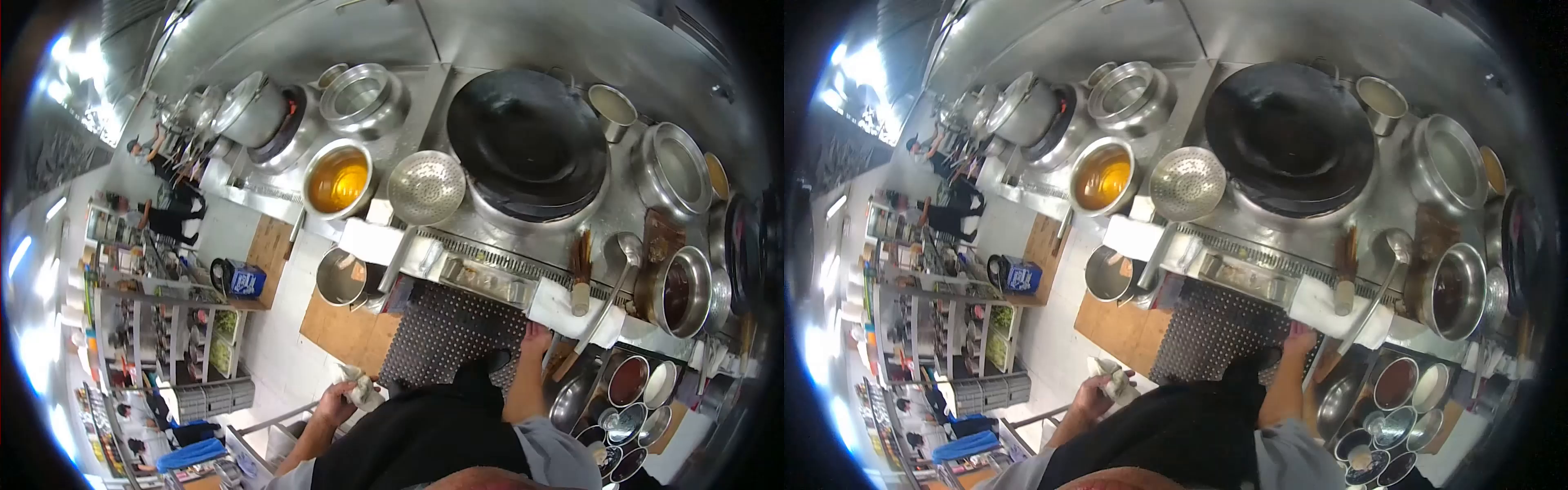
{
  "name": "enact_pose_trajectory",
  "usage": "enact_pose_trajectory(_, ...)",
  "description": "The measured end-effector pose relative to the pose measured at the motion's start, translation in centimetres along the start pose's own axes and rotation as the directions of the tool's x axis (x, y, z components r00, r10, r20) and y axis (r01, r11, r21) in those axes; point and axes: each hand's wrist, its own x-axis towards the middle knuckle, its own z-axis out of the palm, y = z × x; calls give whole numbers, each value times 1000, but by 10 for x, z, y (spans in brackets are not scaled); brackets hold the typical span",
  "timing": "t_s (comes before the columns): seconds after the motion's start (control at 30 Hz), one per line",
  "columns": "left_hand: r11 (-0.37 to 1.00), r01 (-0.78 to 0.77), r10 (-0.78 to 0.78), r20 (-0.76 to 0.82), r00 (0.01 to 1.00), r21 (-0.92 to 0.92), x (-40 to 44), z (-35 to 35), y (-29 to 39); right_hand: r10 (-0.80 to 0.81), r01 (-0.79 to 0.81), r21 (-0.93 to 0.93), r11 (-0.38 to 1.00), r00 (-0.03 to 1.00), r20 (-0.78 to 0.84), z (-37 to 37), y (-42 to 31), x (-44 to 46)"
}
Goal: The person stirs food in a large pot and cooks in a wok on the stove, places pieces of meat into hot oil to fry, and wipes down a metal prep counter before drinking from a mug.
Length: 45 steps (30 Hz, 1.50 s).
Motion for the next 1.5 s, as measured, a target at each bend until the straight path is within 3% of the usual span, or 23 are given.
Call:
enact_pose_trajectory(0.07,999,21,-21,7,1000,-40,-7,11,3,143,-140,-109,984,990,15,-15,-10,-41)
enact_pose_trajectory(0.1,994,18,-8,97,995,-110,40,-6,-6,198,-143,-434,890,976,86,18,-37,-42)
enact_pose_trajectory(0.13,998,-27,33,99,995,-59,51,-24,-3,339,-204,-685,700,939,67,23,-13,-76)
enact_pose_trajectory(0.2,996,-79,72,131,989,46,55,-32,17,577,-131,-909,395,805,135,89,26,-191)
enact_pose_trajectory(0.27,988,-111,85,231,969,105,70,-8,33,740,41,-929,369,592,320,135,53,-269)
enact_pose_trajectory(0.33,980,-170,132,310,942,99,83,17,45,790,33,-888,458,442,424,190,65,-357)
enact_pose_trajectory(0.37,978,-191,156,321,934,79,86,24,49,791,57,-894,444,444,421,207,71,-381)
enact_pose_trajectory(0.43,982,-183,143,448,883,47,80,34,67,509,655,-644,396,427,747,227,85,-420)
enact_pose_trajectory(0.5,969,-243,190,516,835,37,62,41,90,297,619,-551,560,470,831,230,92,-426)
enact_pose_trajectory(0.63,923,-351,217,542,812,156,14,19,127,247,679,-561,473,509,825,236,67,-455)
enact_pose_trajectory(0.7,947,-286,149,585,797,148,2,4,130,358,544,-618,567,513,780,257,55,-523)
enact_pose_trajectory(0.83,951,-215,10,675,738,222,1,-4,120,627,280,-750,599,419,657,245,52,-525)
enact_pose_trajectory(0.9,958,-182,-29,702,711,223,4,-1,117,616,311,-768,560,464,637,234,46,-512)
enact_pose_trajectory(1.0,976,-136,-22,700,714,169,-3,14,112,481,202,-692,693,586,652,231,28,-516)
enact_pose_trajectory(1.1,984,-127,10,668,744,126,13,30,106,360,232,-613,755,635,683,230,16,-510)
enact_pose_trajectory(1.13,931,-270,66,614,786,245,28,34,98,363,271,-641,718,639,678,236,12,-519)
enact_pose_trajectory(1.23,817,-400,138,532,835,415,57,64,71,470,433,-691,579,515,717,253,11,-528)
enact_pose_trajectory(1.3,952,-139,-45,574,818,273,56,95,61,464,443,-672,593,495,735,264,18,-518)
enact_pose_trajectory(1.37,969,-56,-84,537,840,240,49,120,66,318,415,-651,636,628,711,280,6,-506)
enact_pose_trajectory(1.4,978,21,-132,535,834,208,37,132,74,326,458,-668,587,621,712,281,-3,-487)
enact_pose_trajectory(1.43,979,98,-182,537,824,181,32,140,78,444,362,-699,616,573,689,282,-13,-471)
enact_pose_trajectory(1.47,964,-37,-125,568,814,265,62,125,59,526,304,-711,634,505,685,282,-20,-460)
enact_pose_trajectory(1.5,948,-4,-175,529,830,319,75,122,52,599,244,-724,645,426,677,284,-26,-451)
